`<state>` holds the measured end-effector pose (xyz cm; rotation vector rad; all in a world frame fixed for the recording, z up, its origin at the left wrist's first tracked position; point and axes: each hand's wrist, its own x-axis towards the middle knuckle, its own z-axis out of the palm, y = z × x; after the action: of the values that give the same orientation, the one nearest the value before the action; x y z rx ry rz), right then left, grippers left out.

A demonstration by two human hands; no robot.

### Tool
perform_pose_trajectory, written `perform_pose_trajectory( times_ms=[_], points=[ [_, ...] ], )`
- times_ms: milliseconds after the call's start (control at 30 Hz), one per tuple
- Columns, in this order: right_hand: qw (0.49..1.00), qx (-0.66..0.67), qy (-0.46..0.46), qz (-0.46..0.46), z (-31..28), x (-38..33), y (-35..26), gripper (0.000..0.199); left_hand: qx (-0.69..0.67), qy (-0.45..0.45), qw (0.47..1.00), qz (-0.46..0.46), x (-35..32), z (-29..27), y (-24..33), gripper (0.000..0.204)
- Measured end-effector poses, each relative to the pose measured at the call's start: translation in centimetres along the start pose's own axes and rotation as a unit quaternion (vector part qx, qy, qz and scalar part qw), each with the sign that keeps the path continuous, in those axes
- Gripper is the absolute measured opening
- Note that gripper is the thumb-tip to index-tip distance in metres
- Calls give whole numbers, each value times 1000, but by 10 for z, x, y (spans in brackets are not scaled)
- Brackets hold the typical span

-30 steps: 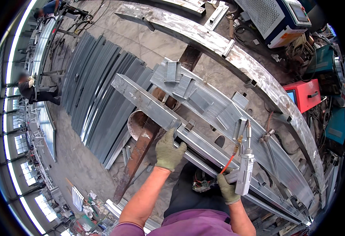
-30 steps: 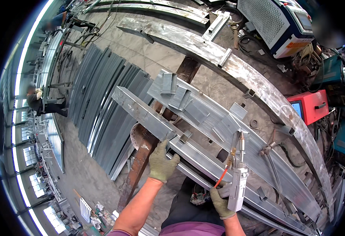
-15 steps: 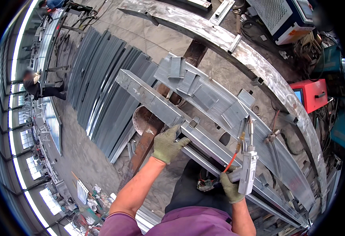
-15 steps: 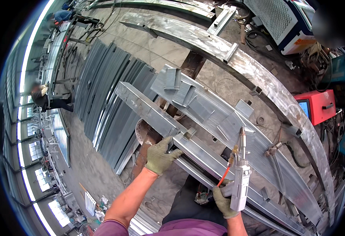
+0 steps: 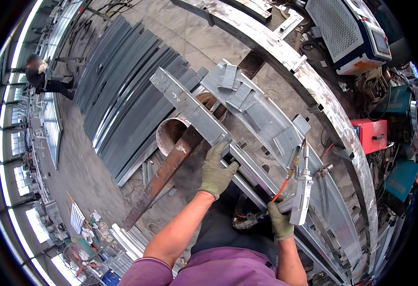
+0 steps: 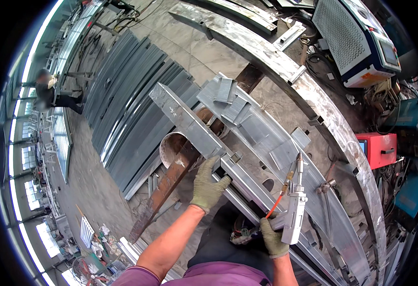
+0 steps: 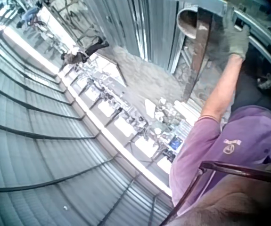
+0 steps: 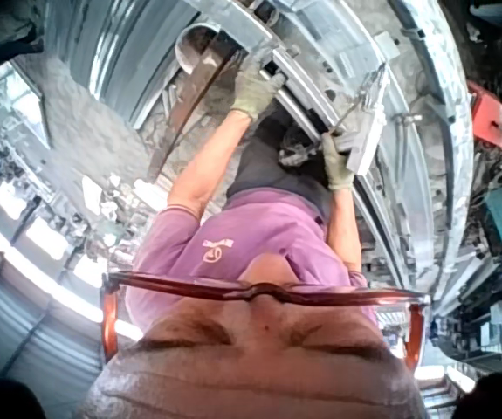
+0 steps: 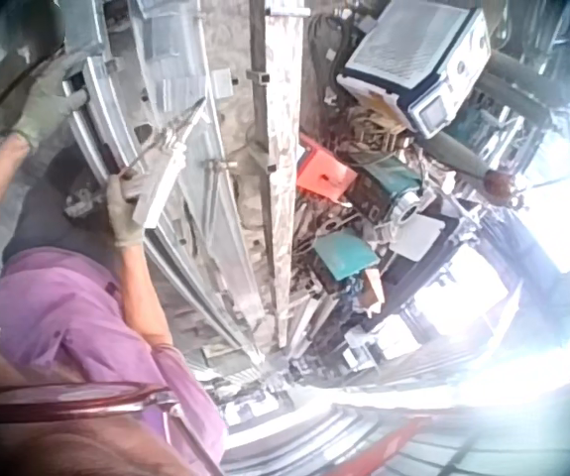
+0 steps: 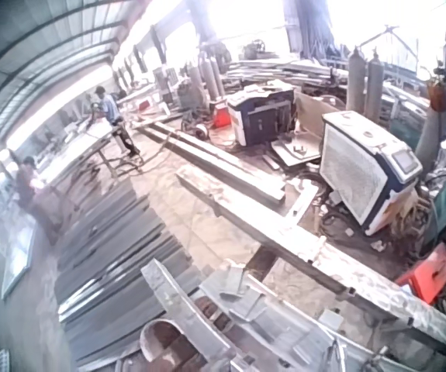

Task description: The person aligns metal profiles on a workbench and welds them together using a handheld welding torch. They repeatedly position small metal pieces, weld joints, and move the assembled frame to a different location to continue welding.

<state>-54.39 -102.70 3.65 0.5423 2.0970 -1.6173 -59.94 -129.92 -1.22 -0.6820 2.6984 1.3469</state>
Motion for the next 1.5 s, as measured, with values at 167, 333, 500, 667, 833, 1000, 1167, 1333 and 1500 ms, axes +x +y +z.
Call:
perform_pose_trajectory(
  times_ms=[167,333,500,667,833,1000,1167,1333,1500],
  points=[
    [1000,-15,8,-14,-1,3,20,22,7,50,998,22,-3,13,-4,64],
    [999,-28,19,-25,0,6,23,22,4,52,997,51,-1,15,-12,62],
    [999,-22,33,-29,5,7,17,21,6,65,996,61,1,16,-8,60],
    [996,-63,38,-44,4,6,21,21,-6,63,996,70,0,15,-14,60],
    [997,-54,39,-33,4,6,20,23,-3,6,997,71,3,-1,-13,62],
    [997,-52,36,-37,4,6,20,21,-79,43,996,13,-3,4,-15,66],
    [998,-45,35,-34,5,5,18,20,-42,29,997,51,-1,4,-20,65],
    [998,-41,34,-26,4,5,18,22,-38,44,996,64,-2,7,-16,64],
    [998,-36,36,-29,9,6,7,22,-51,50,994,80,-2,10,-17,63]
  ],
)
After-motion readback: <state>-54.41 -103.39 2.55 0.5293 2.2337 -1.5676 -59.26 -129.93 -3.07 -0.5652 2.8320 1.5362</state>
